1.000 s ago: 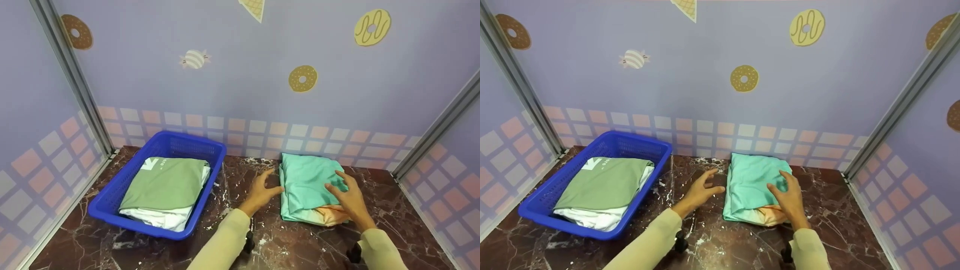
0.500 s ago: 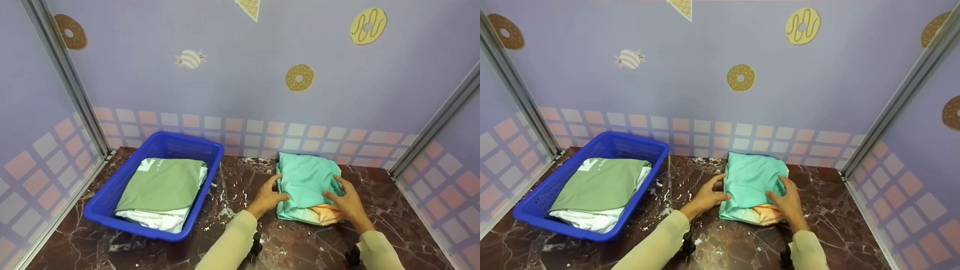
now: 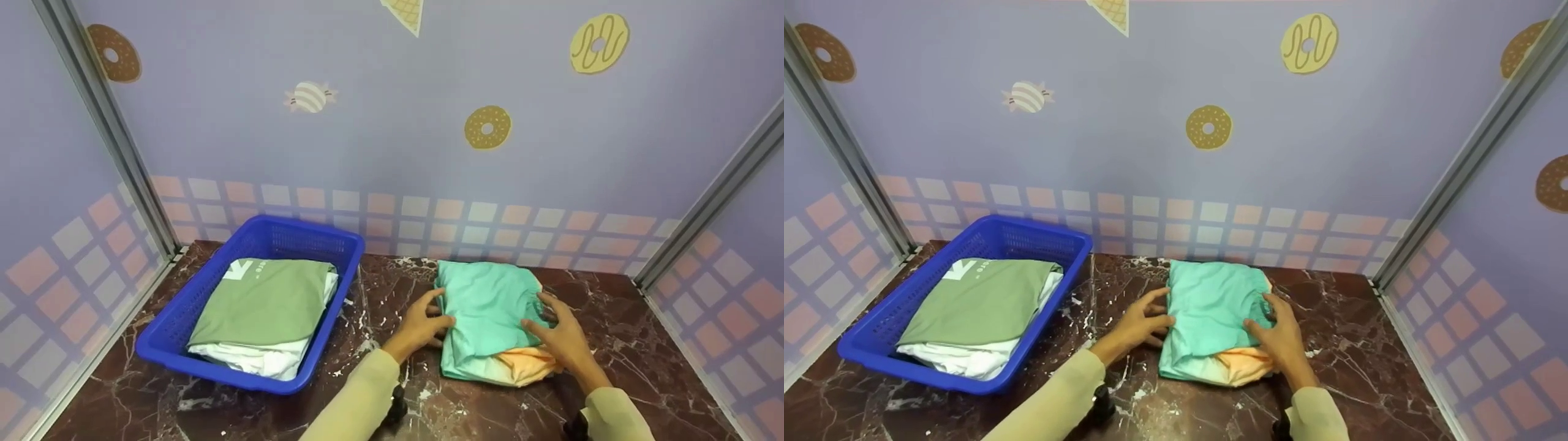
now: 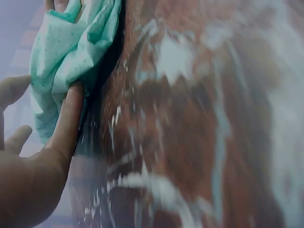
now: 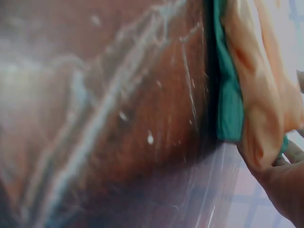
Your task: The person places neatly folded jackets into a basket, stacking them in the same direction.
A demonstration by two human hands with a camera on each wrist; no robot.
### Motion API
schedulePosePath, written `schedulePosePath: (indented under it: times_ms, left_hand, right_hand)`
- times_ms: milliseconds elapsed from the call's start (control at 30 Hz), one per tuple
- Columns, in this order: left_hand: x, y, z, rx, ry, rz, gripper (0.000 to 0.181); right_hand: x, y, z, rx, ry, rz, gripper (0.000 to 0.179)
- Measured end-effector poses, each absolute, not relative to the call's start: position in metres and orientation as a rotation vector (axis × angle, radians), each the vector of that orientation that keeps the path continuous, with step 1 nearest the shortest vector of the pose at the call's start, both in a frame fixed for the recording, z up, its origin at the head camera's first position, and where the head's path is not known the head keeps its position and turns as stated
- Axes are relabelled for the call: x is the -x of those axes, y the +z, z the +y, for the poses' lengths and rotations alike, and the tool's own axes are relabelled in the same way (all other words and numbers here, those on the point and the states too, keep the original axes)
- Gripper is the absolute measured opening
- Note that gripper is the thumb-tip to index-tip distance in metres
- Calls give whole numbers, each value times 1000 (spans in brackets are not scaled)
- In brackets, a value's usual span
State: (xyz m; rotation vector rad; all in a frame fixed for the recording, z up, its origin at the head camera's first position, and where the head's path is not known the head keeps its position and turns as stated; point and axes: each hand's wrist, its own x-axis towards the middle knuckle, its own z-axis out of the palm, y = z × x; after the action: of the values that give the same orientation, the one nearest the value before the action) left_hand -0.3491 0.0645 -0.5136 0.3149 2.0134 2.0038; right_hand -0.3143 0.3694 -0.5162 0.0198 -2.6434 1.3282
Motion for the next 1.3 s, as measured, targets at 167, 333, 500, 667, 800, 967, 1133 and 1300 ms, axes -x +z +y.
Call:
schedulePosePath:
  times_ms: [167,333,500,667,800,967,1133,1300]
  left_hand:
    - [347,-511,49,-315,1958,2077,67]
    - [346,-511,43,-292,1905,2122,67]
    - [348,-508,45,-293,1891,2097,68]
    - [350,-504,49,-322,1861,2079,69]
    - [350,-505,51,-334,1850,2087,69]
    - [351,-507,50,-332,1838,2103,69]
    - [352,-509,47,-323,1819,2120,66]
    - [351,-510,47,-302,1832,2142,65]
  right_hand:
    - [312,-517,368,6,1322,-2605,78]
    - [311,-518,373,14,1260,-2631,74]
    - [311,-514,376,9,1281,-2691,78]
    - [312,-513,375,-54,1288,-2739,80]
    - [312,-515,374,-107,1312,-2733,79]
    - [311,-518,374,-129,1367,-2719,77]
    - [309,-521,375,-107,1522,-2699,72]
    - [309,-519,376,-97,1709,-2656,64]
